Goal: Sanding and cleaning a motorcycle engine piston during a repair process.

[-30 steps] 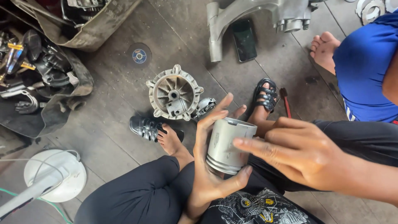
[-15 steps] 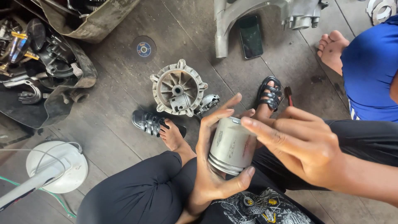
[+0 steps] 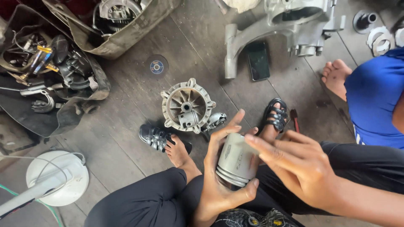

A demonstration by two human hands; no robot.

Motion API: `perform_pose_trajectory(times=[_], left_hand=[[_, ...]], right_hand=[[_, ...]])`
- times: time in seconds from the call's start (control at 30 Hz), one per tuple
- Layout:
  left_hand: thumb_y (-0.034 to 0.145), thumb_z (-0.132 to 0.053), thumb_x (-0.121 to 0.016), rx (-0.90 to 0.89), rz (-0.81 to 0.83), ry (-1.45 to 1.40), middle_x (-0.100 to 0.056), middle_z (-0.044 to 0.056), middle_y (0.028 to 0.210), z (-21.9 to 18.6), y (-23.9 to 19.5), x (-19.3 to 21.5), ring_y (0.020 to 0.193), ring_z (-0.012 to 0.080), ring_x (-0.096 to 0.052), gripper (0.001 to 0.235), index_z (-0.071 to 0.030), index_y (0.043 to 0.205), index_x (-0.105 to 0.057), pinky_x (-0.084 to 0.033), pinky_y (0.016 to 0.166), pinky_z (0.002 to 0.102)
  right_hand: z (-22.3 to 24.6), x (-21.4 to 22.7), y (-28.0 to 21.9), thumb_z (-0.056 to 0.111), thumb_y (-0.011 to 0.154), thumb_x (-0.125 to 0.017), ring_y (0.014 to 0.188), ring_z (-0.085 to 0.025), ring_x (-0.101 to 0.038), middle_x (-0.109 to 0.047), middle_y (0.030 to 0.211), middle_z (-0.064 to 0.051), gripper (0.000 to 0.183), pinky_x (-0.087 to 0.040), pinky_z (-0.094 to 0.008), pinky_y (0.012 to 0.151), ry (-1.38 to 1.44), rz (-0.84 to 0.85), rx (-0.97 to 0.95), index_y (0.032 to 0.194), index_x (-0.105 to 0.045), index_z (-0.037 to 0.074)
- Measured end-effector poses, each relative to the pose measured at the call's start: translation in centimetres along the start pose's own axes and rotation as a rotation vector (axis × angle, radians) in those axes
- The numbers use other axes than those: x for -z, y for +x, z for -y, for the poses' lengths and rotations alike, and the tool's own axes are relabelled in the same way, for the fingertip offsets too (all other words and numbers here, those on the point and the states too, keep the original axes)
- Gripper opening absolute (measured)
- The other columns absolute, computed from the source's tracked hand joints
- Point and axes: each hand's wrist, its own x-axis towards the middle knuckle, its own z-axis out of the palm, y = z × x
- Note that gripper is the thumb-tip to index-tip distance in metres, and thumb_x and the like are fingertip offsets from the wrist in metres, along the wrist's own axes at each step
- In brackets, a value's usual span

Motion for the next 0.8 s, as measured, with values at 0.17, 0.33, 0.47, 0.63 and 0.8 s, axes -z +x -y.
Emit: perform_pose_trajectory(times=[0.17, 0.33, 0.47, 0.63, 0.8], left_hand=[[0.077, -0.013, -0.071, -0.021, -0.018, -0.044, -0.026, 0.027, 0.169, 0.57, -0.40, -0.04, 0.143, 0.0395, -0.052, 0.077, -0.006, 0.145, -0.035, -0.047, 0.119, 0.051], [0.076, -0.008, -0.067, -0.024, -0.016, -0.028, -0.021, 0.028, 0.171, 0.24, -0.29, -0.16, 0.146, 0.0402, -0.049, 0.075, -0.006, 0.144, -0.035, -0.043, 0.121, 0.052], [0.074, -0.007, -0.068, -0.022, -0.013, -0.017, -0.019, 0.028, 0.172, 0.66, -0.47, 0.00, 0.147, 0.0420, -0.048, 0.078, -0.006, 0.144, -0.035, -0.045, 0.120, 0.052], [0.077, -0.009, -0.068, -0.013, -0.002, -0.042, -0.018, 0.029, 0.171, 0.60, -0.56, -0.10, 0.146, 0.0425, -0.048, 0.075, -0.006, 0.144, -0.034, -0.042, 0.123, 0.053], [0.081, -0.012, -0.069, -0.001, -0.003, -0.064, -0.018, 0.026, 0.172, 0.47, -0.71, -0.28, 0.149, 0.0427, -0.046, 0.074, -0.007, 0.146, -0.033, -0.041, 0.124, 0.056]], right_hand=[[0.60, -0.33, -0.56, 0.001, 0.080, -0.069, 0.058, -0.016, -0.044, -0.066, 0.078, 0.001, 0.047, -0.045, -0.029, 0.064, 0.073, 0.037, 0.027, 0.126, -0.067, 0.002], [0.51, -0.30, -0.10, -0.001, 0.079, -0.070, 0.052, -0.014, -0.042, -0.071, 0.082, 0.000, 0.042, -0.040, -0.028, 0.057, -0.050, -0.040, 0.016, 0.121, -0.069, 0.000], [0.50, -0.40, -0.51, 0.004, 0.081, -0.070, 0.054, -0.016, -0.042, -0.061, 0.072, 0.002, 0.039, -0.044, -0.028, 0.058, -0.003, 0.003, 0.064, 0.120, -0.071, 0.004], [0.87, -0.48, -0.66, 0.004, 0.083, -0.071, 0.054, -0.014, -0.043, -0.064, 0.073, 0.004, 0.033, -0.043, -0.028, 0.064, -0.119, -0.057, 0.051, 0.116, -0.073, 0.003], [0.76, -0.12, -0.41, 0.004, 0.084, -0.072, 0.055, -0.012, -0.047, -0.071, 0.083, 0.001, 0.034, -0.039, -0.029, 0.064, -0.191, -0.064, 0.030, 0.118, -0.074, 0.005]])
